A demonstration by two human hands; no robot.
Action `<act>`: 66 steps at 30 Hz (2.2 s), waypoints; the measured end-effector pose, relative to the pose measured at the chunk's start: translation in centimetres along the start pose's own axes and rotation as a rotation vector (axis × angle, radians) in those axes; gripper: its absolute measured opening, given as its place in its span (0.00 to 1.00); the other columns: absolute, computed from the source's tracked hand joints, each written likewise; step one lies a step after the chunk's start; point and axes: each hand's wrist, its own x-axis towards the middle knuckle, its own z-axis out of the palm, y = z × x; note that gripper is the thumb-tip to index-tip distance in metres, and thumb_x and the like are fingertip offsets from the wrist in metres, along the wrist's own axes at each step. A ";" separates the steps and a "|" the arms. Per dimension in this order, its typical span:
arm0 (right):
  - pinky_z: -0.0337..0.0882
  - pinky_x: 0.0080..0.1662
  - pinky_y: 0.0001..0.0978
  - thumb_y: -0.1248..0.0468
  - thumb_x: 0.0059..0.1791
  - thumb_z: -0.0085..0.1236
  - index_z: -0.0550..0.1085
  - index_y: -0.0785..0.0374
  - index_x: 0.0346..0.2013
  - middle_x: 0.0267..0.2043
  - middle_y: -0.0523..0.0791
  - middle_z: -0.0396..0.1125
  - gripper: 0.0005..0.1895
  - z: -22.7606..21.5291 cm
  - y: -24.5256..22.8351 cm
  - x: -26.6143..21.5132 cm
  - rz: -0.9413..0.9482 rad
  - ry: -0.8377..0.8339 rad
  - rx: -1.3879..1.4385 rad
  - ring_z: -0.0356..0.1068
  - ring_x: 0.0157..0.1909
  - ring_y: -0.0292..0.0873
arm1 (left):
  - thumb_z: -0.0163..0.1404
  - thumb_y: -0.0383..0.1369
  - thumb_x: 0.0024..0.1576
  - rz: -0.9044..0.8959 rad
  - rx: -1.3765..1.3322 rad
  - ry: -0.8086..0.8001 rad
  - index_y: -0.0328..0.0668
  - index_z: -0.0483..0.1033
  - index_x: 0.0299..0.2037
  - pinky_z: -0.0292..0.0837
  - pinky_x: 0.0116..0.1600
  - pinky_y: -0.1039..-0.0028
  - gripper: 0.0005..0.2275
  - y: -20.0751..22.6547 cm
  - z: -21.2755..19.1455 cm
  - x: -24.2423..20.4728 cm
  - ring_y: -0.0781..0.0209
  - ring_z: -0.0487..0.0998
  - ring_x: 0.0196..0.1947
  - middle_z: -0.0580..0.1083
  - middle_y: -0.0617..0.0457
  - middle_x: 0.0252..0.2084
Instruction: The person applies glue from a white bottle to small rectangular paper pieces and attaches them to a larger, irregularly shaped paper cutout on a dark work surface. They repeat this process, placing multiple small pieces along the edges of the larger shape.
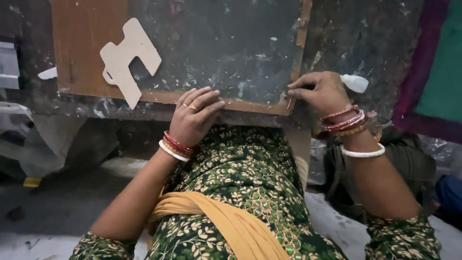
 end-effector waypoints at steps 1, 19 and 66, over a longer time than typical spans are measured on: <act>0.74 0.45 0.31 0.64 0.45 0.66 0.83 0.64 0.40 0.37 0.48 0.78 0.11 -0.2 0.1 0.1 0.001 0.000 0.001 0.78 0.39 0.39 | 0.58 0.31 0.57 0.000 0.000 -0.002 0.49 0.81 0.53 0.61 0.71 0.55 0.14 0.0 0.0 0.0 0.52 0.71 0.66 0.74 0.53 0.62; 0.73 0.44 0.28 0.65 0.45 0.67 0.83 0.65 0.39 0.36 0.46 0.78 0.10 1.4 1.2 -1.0 0.035 0.059 0.012 0.76 0.38 0.36 | 0.55 0.28 0.59 0.002 0.054 0.022 0.50 0.82 0.52 0.62 0.72 0.57 0.12 0.1 0.3 -0.1 0.55 0.73 0.66 0.75 0.55 0.61; 0.75 0.43 0.36 0.64 0.44 0.67 0.82 0.61 0.39 0.38 0.48 0.77 0.10 -0.4 0.9 2.4 -0.197 -0.171 -0.221 0.78 0.40 0.46 | 0.55 0.28 0.59 0.000 0.062 0.015 0.50 0.81 0.53 0.60 0.73 0.56 0.13 0.3 0.2 0.0 0.55 0.72 0.66 0.75 0.55 0.62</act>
